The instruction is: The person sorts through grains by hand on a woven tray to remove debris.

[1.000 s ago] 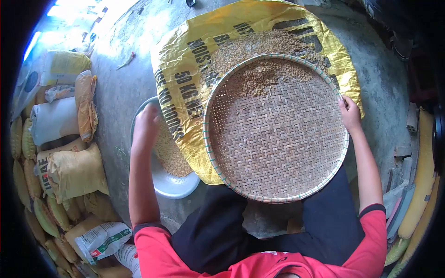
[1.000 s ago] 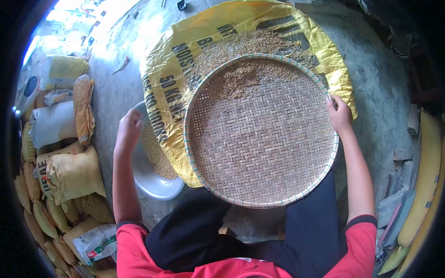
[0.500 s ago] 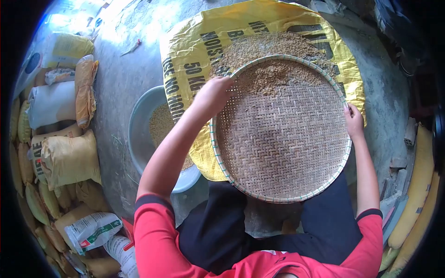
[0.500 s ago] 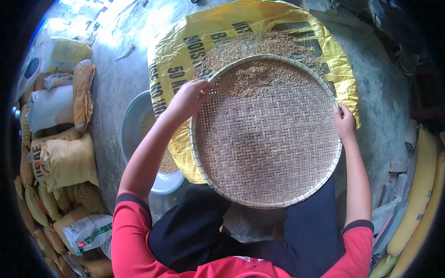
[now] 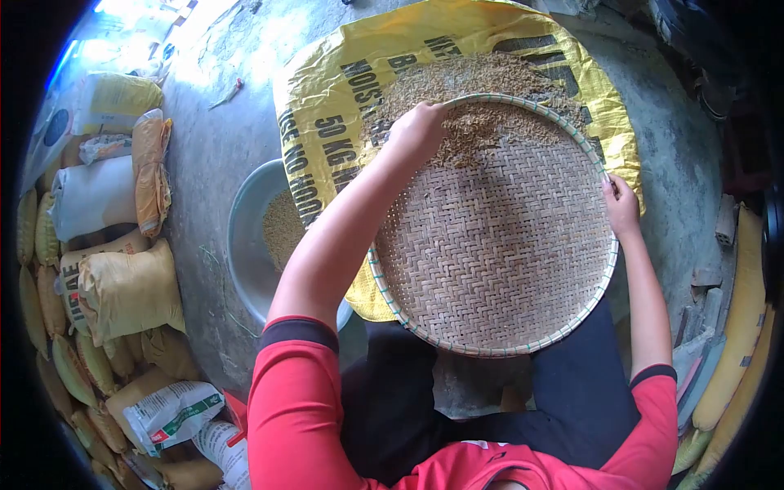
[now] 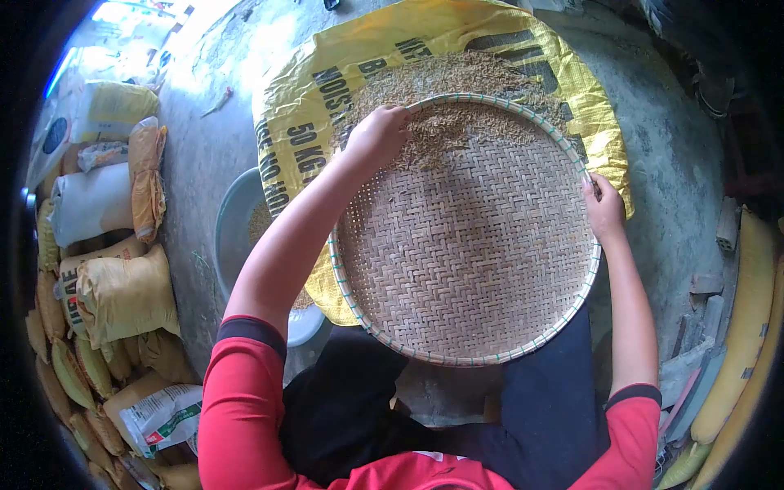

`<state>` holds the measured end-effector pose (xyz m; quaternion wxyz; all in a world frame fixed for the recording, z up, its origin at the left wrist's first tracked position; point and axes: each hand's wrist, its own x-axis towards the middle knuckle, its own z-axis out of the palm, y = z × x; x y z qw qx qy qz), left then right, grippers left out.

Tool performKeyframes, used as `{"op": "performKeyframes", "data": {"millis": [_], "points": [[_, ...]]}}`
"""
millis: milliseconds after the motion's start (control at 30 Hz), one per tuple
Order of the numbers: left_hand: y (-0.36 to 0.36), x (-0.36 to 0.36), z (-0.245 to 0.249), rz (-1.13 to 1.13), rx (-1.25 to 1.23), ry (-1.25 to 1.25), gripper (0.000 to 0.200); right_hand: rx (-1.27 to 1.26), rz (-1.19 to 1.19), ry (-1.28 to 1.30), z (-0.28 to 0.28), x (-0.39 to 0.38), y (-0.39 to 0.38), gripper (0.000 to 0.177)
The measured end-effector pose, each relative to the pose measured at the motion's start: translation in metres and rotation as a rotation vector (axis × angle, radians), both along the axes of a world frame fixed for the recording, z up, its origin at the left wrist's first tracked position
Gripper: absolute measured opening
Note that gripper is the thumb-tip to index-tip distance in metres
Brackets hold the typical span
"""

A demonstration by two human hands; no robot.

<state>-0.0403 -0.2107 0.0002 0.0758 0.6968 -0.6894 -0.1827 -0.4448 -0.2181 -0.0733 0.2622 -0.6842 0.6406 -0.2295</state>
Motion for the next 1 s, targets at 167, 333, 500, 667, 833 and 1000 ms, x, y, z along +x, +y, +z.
{"op": "performKeyframes", "data": {"millis": [167, 333, 500, 667, 833, 1000], "points": [[-0.012, -0.011, -0.004, -0.065, -0.001, -0.07, 0.013, -0.009, 0.017, -0.035, -0.005, -0.003, -0.001, 0.026], [-0.011, -0.01, -0.01, -0.055, -0.108, -0.14, 0.014, 0.021, 0.002, -0.042, 0.0, -0.001, 0.0, 0.026], [-0.004, 0.006, 0.013, 0.147, 0.01, 0.131, 0.017, 0.034, 0.004, -0.017, 0.004, 0.002, 0.001, 0.026], [0.055, 0.061, 0.051, 0.103, -0.001, 0.323, 0.013, 0.016, 0.0, -0.013, 0.003, 0.0, 0.0, 0.027], [0.176, 0.176, 0.06, 0.638, 0.12, 0.438, 0.017, 0.016, 0.0, -0.038, 0.005, 0.002, 0.002, 0.028], [0.245, 0.223, 0.014, 0.362, 0.736, -0.449, 0.023, 0.004, -0.002, -0.013, 0.011, 0.006, 0.004, 0.028]]}}
